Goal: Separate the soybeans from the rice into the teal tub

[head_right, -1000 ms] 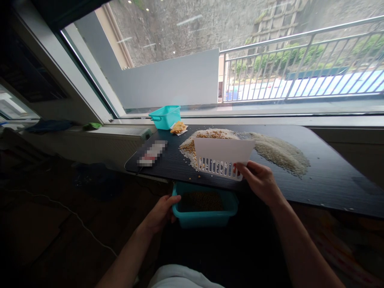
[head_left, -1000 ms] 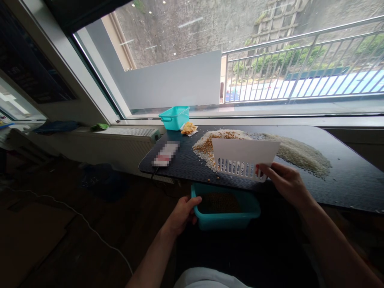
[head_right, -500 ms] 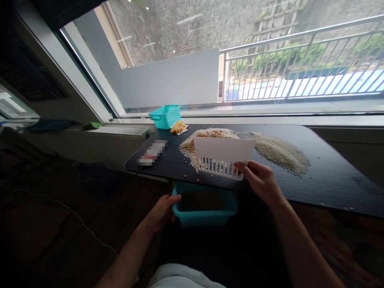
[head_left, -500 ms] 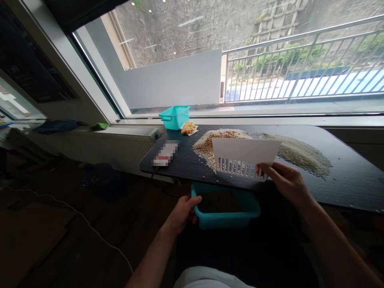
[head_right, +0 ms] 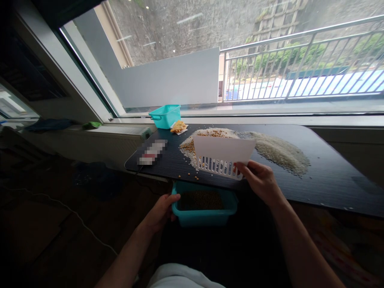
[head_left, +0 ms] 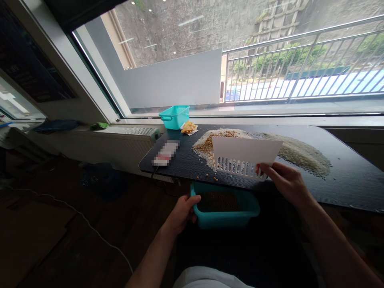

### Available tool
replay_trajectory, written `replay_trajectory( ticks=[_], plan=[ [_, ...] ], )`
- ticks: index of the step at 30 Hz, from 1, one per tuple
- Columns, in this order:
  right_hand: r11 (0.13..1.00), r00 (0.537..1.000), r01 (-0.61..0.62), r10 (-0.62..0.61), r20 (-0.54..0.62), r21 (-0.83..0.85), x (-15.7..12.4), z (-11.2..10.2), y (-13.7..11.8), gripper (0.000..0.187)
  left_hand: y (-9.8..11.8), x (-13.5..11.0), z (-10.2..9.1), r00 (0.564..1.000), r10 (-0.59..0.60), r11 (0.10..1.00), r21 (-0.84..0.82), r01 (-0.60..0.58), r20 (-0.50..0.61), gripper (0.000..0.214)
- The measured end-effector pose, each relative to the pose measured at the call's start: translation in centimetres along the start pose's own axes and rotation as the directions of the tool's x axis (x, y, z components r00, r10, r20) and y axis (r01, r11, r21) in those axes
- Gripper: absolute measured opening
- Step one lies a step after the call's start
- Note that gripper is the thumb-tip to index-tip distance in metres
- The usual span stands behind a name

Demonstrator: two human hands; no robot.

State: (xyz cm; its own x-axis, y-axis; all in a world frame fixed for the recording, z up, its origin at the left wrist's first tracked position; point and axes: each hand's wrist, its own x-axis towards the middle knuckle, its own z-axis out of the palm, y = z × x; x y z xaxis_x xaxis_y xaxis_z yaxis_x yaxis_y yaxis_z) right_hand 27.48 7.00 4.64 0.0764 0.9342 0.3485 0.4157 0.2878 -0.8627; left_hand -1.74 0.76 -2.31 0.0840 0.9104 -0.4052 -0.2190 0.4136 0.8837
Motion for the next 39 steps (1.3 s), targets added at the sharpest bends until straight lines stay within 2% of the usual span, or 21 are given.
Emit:
replay_trajectory(
  ticks=[4, 9, 16, 20, 23, 27, 29, 30, 32, 35, 37, 39],
  plan=[
    [0.999, 0.999, 0.015, -0.014, 0.034, -0.037, -0.5, 0.2, -0.2, 0.035, 0.7, -0.4, -0.7, 1.0, 0.006, 0.999, -0.047, -0.007, -0.006, 0.043],
    [0.997, 0.997, -0.006, 0.012, 0.073, -0.073, -1.9, 0.6, -0.6, 0.034, 1.5, -1.3, -2.4, 0.999, 0.035, 0.999, -0.028, -0.034, 0.009, 0.039],
    [0.996, 0.997, 0.054, -0.049, 0.067, -0.073, -1.7, 3.3, -1.2, 0.032, 2.0, -1.6, -3.5, 0.999, 0.048, 0.999, -0.02, -0.049, -0.009, 0.041],
    [0.987, 0.979, 0.146, -0.134, 0.157, -0.067, -1.1, 5.4, -1.8, 0.029, 2.5, -1.6, -3.8, 0.998, 0.047, 0.999, -0.026, -0.048, -0.03, 0.041],
    [0.985, 0.955, 0.17, -0.161, 0.249, -0.015, -1.0, 6.5, -2.4, 0.029, 2.8, -1.7, -4.2, 0.998, 0.03, 0.999, -0.029, -0.032, -0.053, 0.041],
    [0.99, 0.932, 0.14, -0.139, 0.336, 0.021, -1.3, 6.2, -2.3, 0.03, 3.2, -2.2, -4.7, 0.999, 0.03, 0.999, -0.03, -0.032, -0.043, 0.04],
    [0.993, 0.949, 0.118, -0.115, 0.293, 0.007, -1.4, 5.1, -2.0, 0.032, 3.2, -2.4, -4.7, 0.999, 0.033, 0.999, -0.027, -0.033, -0.025, 0.041],
    [0.995, 0.967, 0.104, -0.099, 0.235, -0.005, -1.5, 4.3, -1.8, 0.033, 3.2, -2.5, -4.6, 0.999, 0.036, 0.999, -0.023, -0.036, -0.018, 0.041],
    [0.998, 0.996, 0.047, -0.043, 0.083, -0.049, -1.5, 2.6, -1.5, 0.035, 3.0, -2.5, -4.1, 0.999, 0.044, 0.999, -0.015, -0.044, -0.005, 0.041],
    [0.993, 0.988, -0.06, 0.044, -0.15, -0.1, -1.0, 0.3, -1.1, 0.035, 2.3, -2.2, -2.7, 0.999, 0.035, 0.999, -0.01, -0.034, 0.018, 0.041],
    [0.99, 0.979, -0.097, 0.077, -0.19, -0.101, -0.4, -0.5, -0.8, 0.036, 1.9, -1.8, -1.5, 1.0, 0.018, 1.0, -0.017, -0.018, 0.008, 0.041],
    [0.994, 0.983, -0.089, 0.077, -0.168, -0.067, 0.2, -0.6, -0.5, 0.038, 1.5, -1.4, -0.6, 1.0, 0.0, 0.999, -0.035, 0.0, 0.008, 0.04]
  ],
)
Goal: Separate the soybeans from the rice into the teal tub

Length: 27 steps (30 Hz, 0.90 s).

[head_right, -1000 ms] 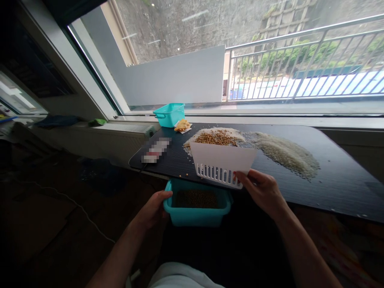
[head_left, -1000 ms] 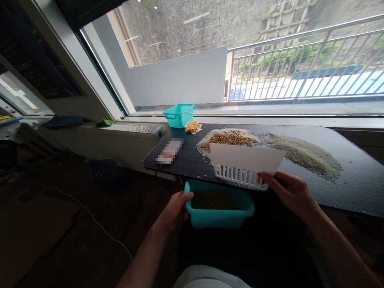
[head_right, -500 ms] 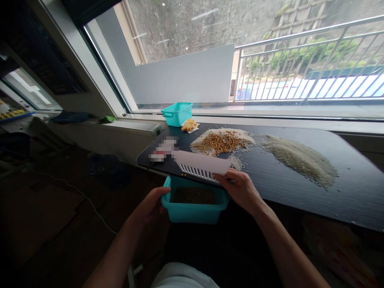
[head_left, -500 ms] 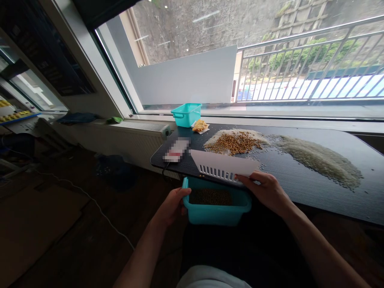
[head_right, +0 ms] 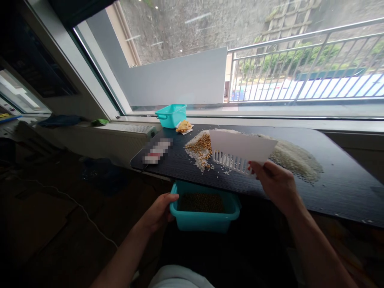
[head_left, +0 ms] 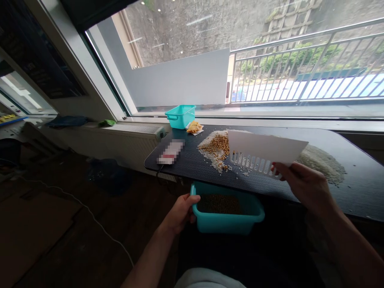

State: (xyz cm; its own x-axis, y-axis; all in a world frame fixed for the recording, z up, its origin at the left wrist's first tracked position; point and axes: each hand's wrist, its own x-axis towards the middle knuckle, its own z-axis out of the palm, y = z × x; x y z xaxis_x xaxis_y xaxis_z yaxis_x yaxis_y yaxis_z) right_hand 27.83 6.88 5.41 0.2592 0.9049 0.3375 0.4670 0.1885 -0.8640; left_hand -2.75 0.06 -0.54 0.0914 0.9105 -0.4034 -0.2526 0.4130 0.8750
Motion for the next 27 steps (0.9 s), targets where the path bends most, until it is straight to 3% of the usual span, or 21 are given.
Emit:
replay_trajectory(
  ticks=[8, 27],
  plan=[
    [0.998, 0.99, -0.014, 0.006, 0.138, 0.062, 0.4, 1.1, -0.6, 0.035, -0.5, 0.1, 0.5, 1.0, -0.024, 1.0, -0.011, 0.024, 0.006, 0.039],
    [0.999, 0.993, 0.004, -0.009, 0.115, 0.043, -0.4, 0.3, -1.0, 0.041, -0.6, -0.1, 0.3, 1.0, -0.012, 1.0, -0.013, 0.013, 0.008, 0.038]
  ],
)
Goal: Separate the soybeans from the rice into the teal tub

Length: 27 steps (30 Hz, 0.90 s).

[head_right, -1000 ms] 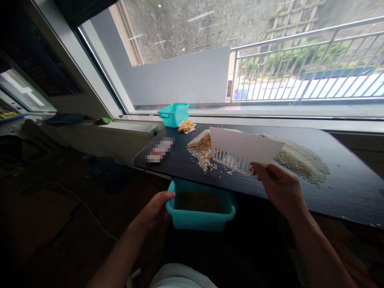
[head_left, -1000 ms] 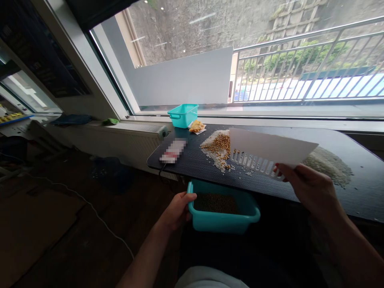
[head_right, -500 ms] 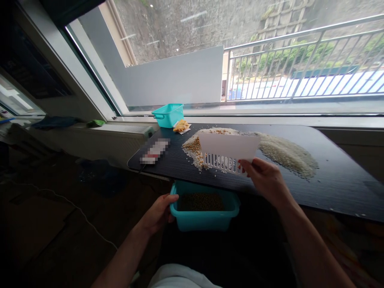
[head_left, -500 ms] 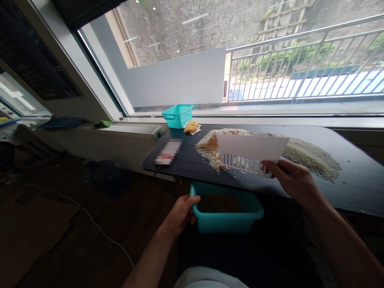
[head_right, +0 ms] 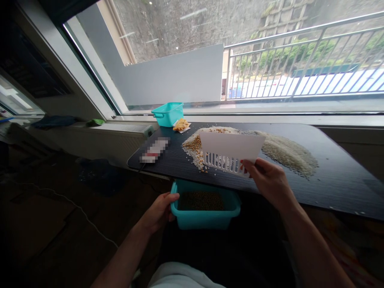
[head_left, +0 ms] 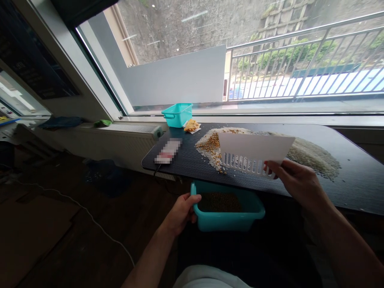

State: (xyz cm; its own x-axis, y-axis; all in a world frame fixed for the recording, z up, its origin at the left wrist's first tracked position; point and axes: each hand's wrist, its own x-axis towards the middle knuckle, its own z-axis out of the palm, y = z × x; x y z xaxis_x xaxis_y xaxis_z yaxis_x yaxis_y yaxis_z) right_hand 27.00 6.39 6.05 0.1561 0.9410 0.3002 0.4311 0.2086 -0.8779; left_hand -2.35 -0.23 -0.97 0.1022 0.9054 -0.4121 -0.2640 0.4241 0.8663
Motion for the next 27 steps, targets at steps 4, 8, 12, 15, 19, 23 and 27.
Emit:
replay_trajectory(
  ticks=[4, 8, 12, 15, 19, 23, 27],
  plan=[
    [1.0, 1.0, -0.005, 0.005, 0.018, 0.021, -0.1, 0.5, -0.2, 0.037, 0.0, 0.0, 0.0, 1.0, -0.001, 1.0, 0.002, 0.001, 0.009, 0.038],
    [0.999, 0.998, 0.03, -0.031, 0.048, 0.026, -0.6, 1.0, 0.0, 0.035, 0.1, -0.2, -0.1, 1.0, 0.013, 1.0, -0.005, -0.013, 0.017, 0.037],
    [0.999, 0.997, 0.031, -0.033, 0.076, 0.022, -0.9, 1.0, 0.2, 0.037, 0.3, -0.3, -0.2, 1.0, 0.011, 1.0, 0.003, -0.011, 0.016, 0.037],
    [0.999, 0.998, 0.029, -0.03, 0.054, 0.022, -0.8, 1.0, 0.2, 0.039, 0.4, -0.4, -0.1, 1.0, 0.011, 1.0, 0.007, -0.011, 0.006, 0.039],
    [0.998, 0.995, 0.05, -0.052, 0.081, 0.03, -0.7, 1.5, 0.0, 0.04, 0.6, -0.5, 0.1, 1.0, 0.019, 1.0, 0.009, -0.019, -0.003, 0.039],
    [0.998, 0.986, 0.063, -0.067, 0.15, 0.026, -1.0, 2.2, 0.1, 0.039, 0.9, -0.7, 0.1, 1.0, 0.017, 1.0, 0.02, -0.016, -0.018, 0.041],
    [0.998, 0.989, 0.057, -0.06, 0.134, 0.026, -1.6, 2.6, 0.5, 0.038, 1.1, -0.8, -0.1, 1.0, 0.02, 1.0, 0.01, -0.02, -0.014, 0.041]
  ],
)
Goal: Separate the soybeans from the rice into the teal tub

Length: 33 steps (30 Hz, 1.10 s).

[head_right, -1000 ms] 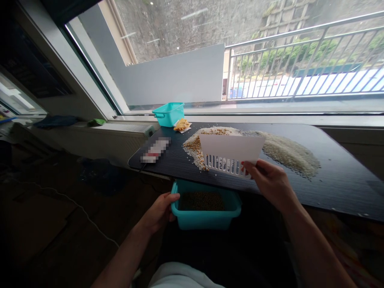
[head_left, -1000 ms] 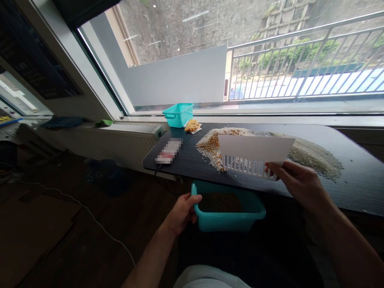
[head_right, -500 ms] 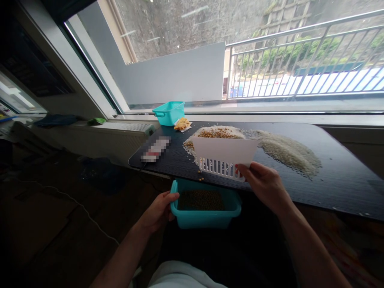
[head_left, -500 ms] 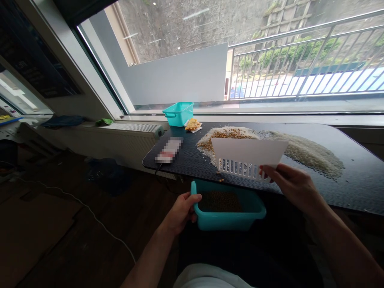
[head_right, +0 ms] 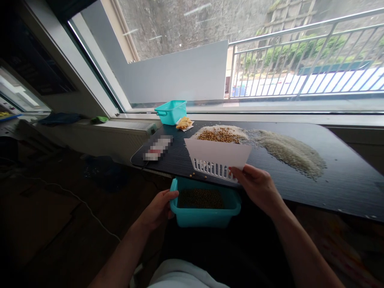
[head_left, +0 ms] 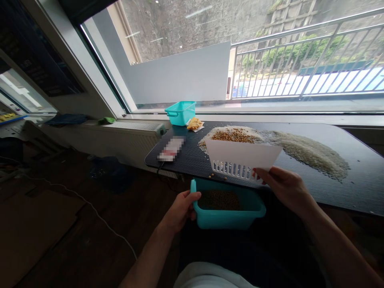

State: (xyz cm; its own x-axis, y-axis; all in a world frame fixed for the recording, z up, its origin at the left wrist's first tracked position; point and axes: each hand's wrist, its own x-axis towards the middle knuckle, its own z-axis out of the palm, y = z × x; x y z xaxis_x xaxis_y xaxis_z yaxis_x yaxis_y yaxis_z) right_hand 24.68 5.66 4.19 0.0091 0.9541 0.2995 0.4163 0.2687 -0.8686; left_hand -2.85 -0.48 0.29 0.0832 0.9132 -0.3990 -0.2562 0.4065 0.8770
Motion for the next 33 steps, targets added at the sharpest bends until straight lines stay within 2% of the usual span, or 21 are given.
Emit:
replay_trajectory(
  ticks=[6, 10, 13, 16, 18, 19, 21, 23, 27, 33],
  plan=[
    [0.999, 0.999, -0.013, 0.012, 0.045, 0.03, -1.1, 0.2, -0.2, 0.035, 0.3, -0.1, -0.5, 1.0, 0.003, 1.0, -0.011, -0.003, 0.01, 0.04],
    [1.0, 0.999, 0.025, -0.026, 0.038, 0.015, -0.9, 1.5, -0.8, 0.034, 0.4, -0.2, -0.5, 1.0, 0.013, 1.0, -0.01, -0.013, 0.013, 0.042],
    [0.999, 0.994, 0.047, -0.044, 0.1, -0.019, -0.9, 2.4, -1.3, 0.034, 0.4, -0.2, -0.7, 1.0, 0.013, 1.0, -0.014, -0.013, 0.002, 0.042],
    [0.998, 0.99, 0.054, -0.051, 0.134, -0.016, -1.4, 1.8, -1.2, 0.033, 0.5, -0.2, -1.0, 1.0, 0.013, 1.0, -0.021, -0.013, 0.002, 0.041],
    [1.0, 0.999, 0.018, -0.017, 0.034, -0.025, -1.8, 0.3, -0.7, 0.033, 0.5, -0.3, -1.1, 1.0, 0.017, 0.999, -0.028, -0.017, 0.008, 0.041],
    [0.999, 0.997, -0.015, 0.012, -0.074, -0.046, -1.9, -0.7, -0.3, 0.033, 0.4, -0.3, -1.0, 1.0, 0.02, 0.999, -0.03, -0.02, 0.012, 0.041],
    [0.988, 0.952, -0.105, 0.068, -0.297, -0.111, -1.6, -2.7, 0.4, 0.033, 0.4, -0.2, -0.6, 1.0, 0.021, 0.999, -0.032, -0.021, 0.02, 0.042],
    [0.978, 0.904, -0.166, 0.099, -0.415, -0.129, -0.7, -4.5, 0.8, 0.033, 0.2, -0.2, 0.1, 1.0, 0.011, 0.999, -0.035, -0.01, 0.025, 0.043],
    [0.959, 0.906, -0.192, 0.091, -0.414, -0.21, 1.9, -6.0, 0.9, 0.036, -0.2, 0.1, 1.2, 0.999, -0.007, 0.999, -0.035, 0.009, 0.049, 0.042],
    [0.947, 0.941, -0.131, 0.025, -0.338, -0.293, 4.2, -5.2, 0.8, 0.034, -0.7, 0.4, 1.3, 0.998, 0.0, 1.0, -0.027, 0.002, 0.063, 0.039]
  ],
)
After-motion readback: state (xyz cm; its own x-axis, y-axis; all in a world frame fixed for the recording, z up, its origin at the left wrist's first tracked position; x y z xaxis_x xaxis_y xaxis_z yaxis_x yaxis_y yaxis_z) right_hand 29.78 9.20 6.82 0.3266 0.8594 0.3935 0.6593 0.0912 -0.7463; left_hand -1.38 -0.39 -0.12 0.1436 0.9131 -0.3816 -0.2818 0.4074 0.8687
